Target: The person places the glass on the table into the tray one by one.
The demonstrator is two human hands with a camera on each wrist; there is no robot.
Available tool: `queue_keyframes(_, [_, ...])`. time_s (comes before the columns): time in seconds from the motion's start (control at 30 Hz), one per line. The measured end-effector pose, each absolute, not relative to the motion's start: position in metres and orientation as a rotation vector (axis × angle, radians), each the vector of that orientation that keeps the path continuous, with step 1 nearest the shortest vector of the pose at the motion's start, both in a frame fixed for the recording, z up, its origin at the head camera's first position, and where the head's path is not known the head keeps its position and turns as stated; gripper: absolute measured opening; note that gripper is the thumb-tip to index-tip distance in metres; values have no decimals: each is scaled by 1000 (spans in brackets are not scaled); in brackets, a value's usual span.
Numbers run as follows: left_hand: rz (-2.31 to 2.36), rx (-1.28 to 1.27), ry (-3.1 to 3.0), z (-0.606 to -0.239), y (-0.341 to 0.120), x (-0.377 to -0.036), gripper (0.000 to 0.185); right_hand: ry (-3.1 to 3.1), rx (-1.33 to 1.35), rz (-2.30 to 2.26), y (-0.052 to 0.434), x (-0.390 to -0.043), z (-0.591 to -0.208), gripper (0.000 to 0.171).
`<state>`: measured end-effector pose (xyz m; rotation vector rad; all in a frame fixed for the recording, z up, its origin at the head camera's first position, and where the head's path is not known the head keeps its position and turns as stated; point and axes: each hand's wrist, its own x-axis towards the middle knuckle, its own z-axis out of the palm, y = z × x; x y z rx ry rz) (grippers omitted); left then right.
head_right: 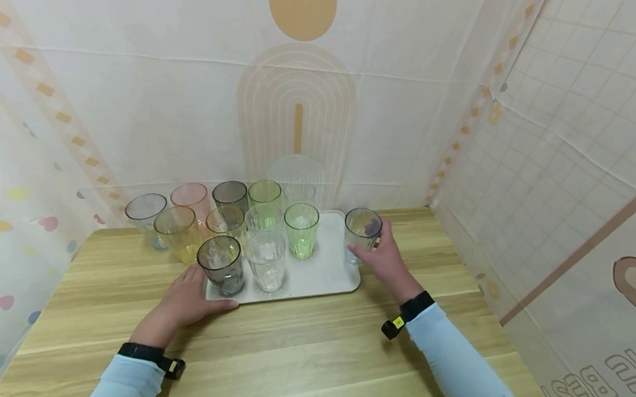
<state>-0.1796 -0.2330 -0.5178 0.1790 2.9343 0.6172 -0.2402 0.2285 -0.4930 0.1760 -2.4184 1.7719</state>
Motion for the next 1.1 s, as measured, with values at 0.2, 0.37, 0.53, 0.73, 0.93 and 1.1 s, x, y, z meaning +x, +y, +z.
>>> queue_keyframes(0.2, [623,178,2935,-519,-234,-179,150,-2511,233,1776,201,-228,-496,85])
queue_keyframes(0.37, [618,186,2940,-518,-233,-179,149,-2550,298,1766,176,-222,-498,85])
queue_keyframes(0.53, [614,183,2935,-517,-233,-179,149,-2544,389,1780,155,-219,-500,82])
queue_keyframes(0.73, [627,193,2954,-518,-233,-179,148,-2526,431,1796,140,-217,-501,84])
queue_keyframes(0.93, [619,192,2961,-518,-233,-179,149,-2521,421,1820,134,-217,-506,84])
queue_keyframes(1.1, [604,194,2962,-518,-233,-179,148,-2532,431,1796,131,-218,-514,84])
